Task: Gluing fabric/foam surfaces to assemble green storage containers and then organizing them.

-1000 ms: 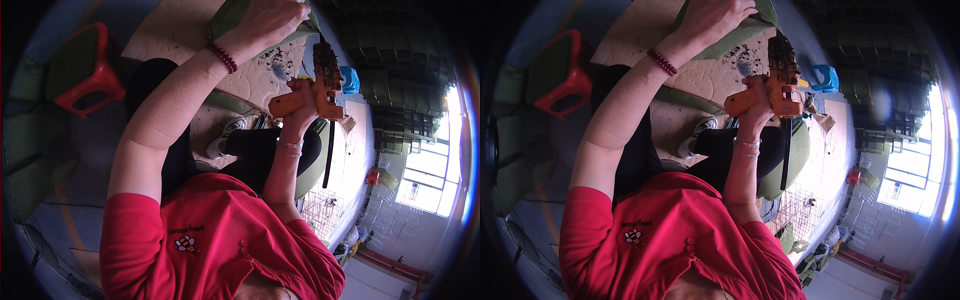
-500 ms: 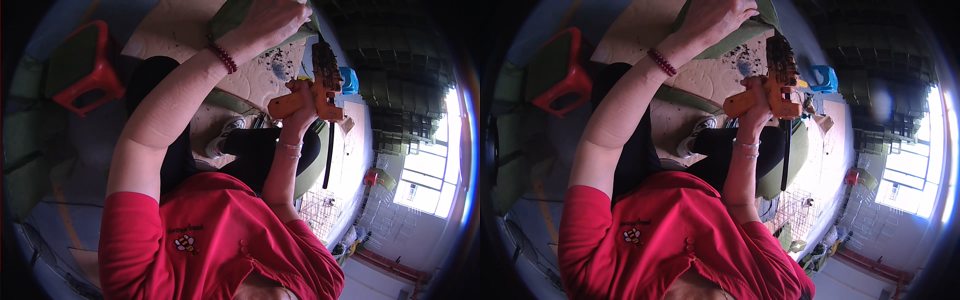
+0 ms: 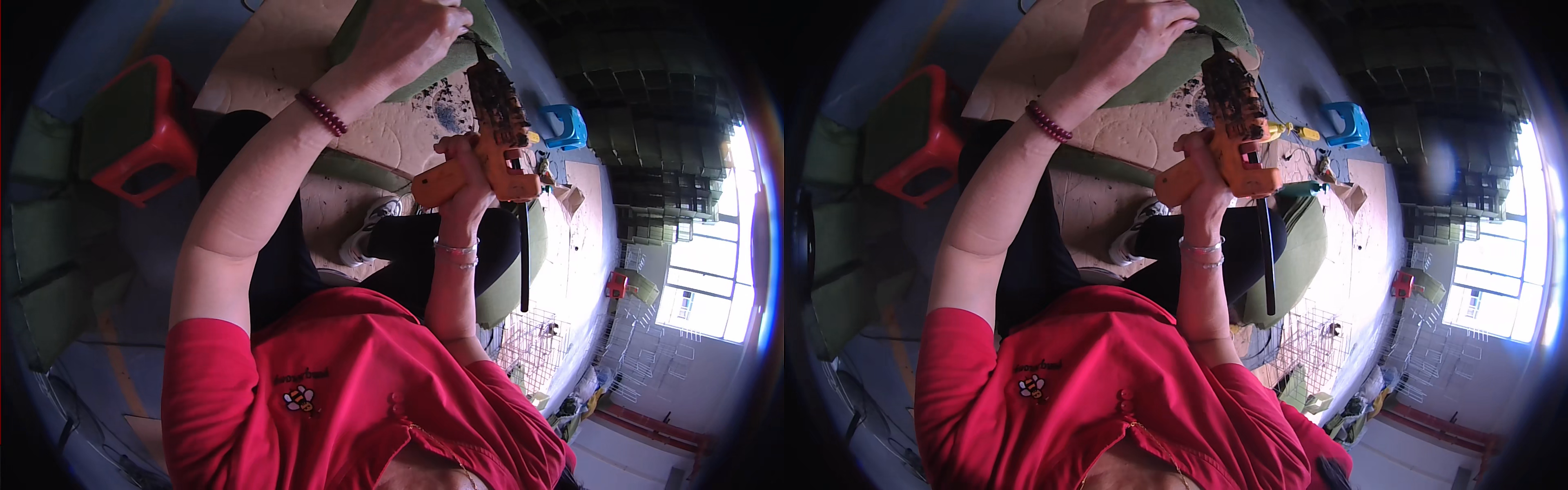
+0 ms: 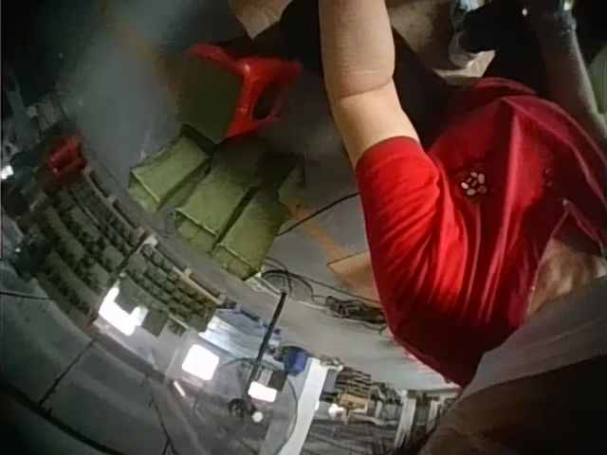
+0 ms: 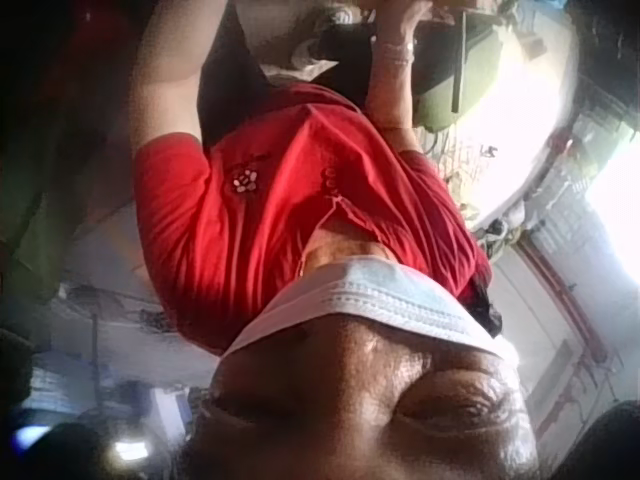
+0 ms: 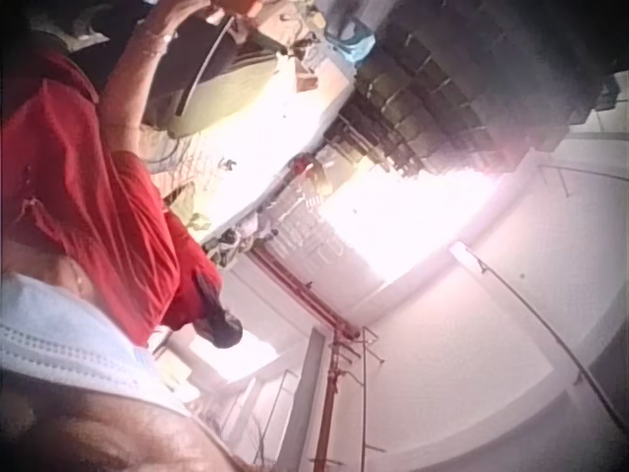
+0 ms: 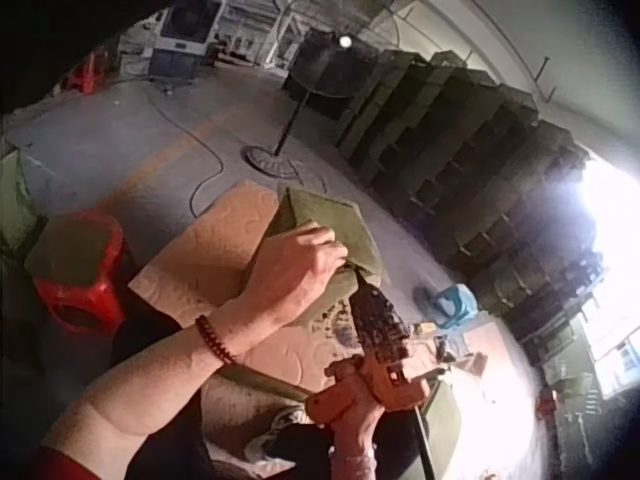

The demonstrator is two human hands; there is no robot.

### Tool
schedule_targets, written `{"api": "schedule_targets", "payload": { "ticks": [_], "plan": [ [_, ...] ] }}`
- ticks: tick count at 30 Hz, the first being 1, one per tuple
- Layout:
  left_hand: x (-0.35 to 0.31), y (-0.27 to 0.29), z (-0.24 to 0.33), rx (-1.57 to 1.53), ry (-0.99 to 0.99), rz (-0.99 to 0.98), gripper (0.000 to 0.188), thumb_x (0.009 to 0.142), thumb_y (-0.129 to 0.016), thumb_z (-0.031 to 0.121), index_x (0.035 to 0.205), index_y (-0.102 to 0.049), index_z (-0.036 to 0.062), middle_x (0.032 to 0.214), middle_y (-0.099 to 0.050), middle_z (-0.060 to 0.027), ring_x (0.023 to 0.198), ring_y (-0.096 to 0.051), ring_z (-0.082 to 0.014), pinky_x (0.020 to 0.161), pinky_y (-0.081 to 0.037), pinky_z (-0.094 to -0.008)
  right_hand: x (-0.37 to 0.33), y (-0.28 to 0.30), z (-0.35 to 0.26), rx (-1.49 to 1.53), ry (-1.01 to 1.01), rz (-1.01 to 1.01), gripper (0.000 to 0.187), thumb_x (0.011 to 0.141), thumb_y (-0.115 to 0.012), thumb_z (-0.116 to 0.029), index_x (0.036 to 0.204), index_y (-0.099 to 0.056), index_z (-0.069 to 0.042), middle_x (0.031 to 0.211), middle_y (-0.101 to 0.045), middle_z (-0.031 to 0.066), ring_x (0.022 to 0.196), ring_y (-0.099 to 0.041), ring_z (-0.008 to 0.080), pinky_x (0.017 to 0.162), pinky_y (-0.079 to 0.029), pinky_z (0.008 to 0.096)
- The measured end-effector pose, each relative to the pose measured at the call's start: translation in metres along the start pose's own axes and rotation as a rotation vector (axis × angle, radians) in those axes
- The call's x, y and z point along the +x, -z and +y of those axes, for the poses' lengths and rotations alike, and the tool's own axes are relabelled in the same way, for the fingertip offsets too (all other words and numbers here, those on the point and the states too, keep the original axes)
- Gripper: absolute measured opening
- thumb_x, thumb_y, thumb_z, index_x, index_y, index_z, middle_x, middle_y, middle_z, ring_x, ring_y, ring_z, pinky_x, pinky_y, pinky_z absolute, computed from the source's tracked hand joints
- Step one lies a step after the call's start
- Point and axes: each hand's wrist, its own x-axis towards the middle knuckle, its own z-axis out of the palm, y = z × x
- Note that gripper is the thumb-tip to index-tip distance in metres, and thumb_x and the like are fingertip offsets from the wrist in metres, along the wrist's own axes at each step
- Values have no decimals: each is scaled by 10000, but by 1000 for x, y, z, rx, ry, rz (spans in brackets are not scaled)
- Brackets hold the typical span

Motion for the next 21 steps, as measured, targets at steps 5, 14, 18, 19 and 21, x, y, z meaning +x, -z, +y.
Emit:
{"api": "schedule_targets", "payload": {
  "ticks": [5, 14, 18, 19, 21],
  "plan": [
    [-4, 12, 1, 2, 11, -116, 89, 832, -628, 94, 866, -689, 40, 806, -655, -88, 780, -636, -215, 672, -532, -306, -3, 17, 4, 0, -63, 55, 156, 789, -620, -54, 933, -578, -12, 817, -598, 58, 776, -570, 139, 724, -438, 268],
    [-23, 21, -8, 89, -162, -178, 185, 689, -611, -7, 847, -667, 70, 866, -594, 5, 844, -585, -157, 666, -526, -282, 24, 68, 46, -819, -307, 344, 243, 867, -638, -229, 995, -628, -22, 923, -636, 26, 870, -579, 112, 748, -455, 285],
    [-20, 19, -1, 88, -200, -131, 170, 690, -623, -26, 843, -648, 44, 855, -580, -31, 812, -582, -182, 653, -514, -295, 69, 111, 108, -800, 225, 232, 348, 784, -675, -224, 1038, -565, -13, 902, -594, 252, 859, -575, 409, 746, -454, 447],
    [-26, 25, 0, 80, -161, -104, 173, 685, -681, -4, 844, -634, 45, 859, -577, -36, 796, -582, -189, 643, -504, -299, 70, 95, 105, -1071, 71, 137, 327, 803, -653, -253, 958, -549, 15, 960, -617, 213, 921, -585, 372, 771, -448, 445],
    [-27, 26, 8, 108, -70, -76, 274, 673, -751, 49, 906, -605, 53, 892, -572, -46, 793, -587, -215, 639, -501, -318, 76, 93, 113, -1257, 230, 159, 291, 805, -652, -247, 929, -545, -7, 891, -597, 220, 868, -566, 405, 742, -443, 471]
  ]
}}
